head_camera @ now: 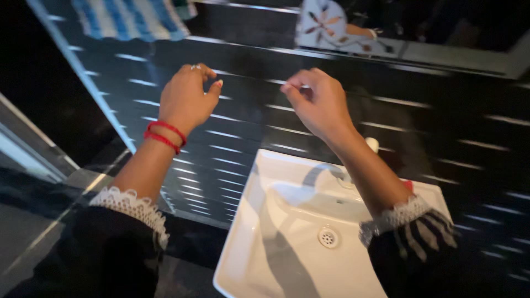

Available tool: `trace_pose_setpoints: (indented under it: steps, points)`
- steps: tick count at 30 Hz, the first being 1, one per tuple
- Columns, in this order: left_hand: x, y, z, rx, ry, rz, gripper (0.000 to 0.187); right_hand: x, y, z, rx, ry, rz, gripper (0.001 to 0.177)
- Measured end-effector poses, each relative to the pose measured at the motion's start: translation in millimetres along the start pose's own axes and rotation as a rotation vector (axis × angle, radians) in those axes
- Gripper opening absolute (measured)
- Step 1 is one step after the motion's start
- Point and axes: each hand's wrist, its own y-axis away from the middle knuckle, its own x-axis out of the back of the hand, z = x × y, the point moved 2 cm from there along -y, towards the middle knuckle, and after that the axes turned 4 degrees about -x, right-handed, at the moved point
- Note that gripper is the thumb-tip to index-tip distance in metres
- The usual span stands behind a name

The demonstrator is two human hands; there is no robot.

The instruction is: The person cleans a white bathroom sink basin, a white faucet, and the tiled wall behind them using a striped blue cloth and a red cloth, wiping different surfaces multiple times.

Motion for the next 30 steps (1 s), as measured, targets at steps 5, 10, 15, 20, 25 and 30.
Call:
trace_pose_setpoints:
  steps: [5,10,15,20,25,30]
  points:
    - [35,-22,-62,-0.066,-0.110,0.155,0.035,-67,-60,-56,0.146,-0.120,-0.092,0.013]
    - [55,-58,-108,-0.097,-0.150,0.296,0.053,-134,-115,-86,0.147,-0.221,-0.051,0.037]
    - [70,-111,-145,-0.269,-0.103,0.619,0.088,-177,-167,-99,0.181,-0.164,0.114,0.066]
    - [56,-139,-157,-0.224,0.179,0.380,0.089,-196,-186,-116,0.114,-0.125,0.186,0.041]
    - [38,-146,-159,-0.266,0.321,0.469,0.082,-210,-171,-122,0.140,-0.086,0.225,0.016]
    - [38,-136,-149,-0.256,0.518,0.540,0.082,-227,-137,-123,0.173,-0.334,0.205,0.038]
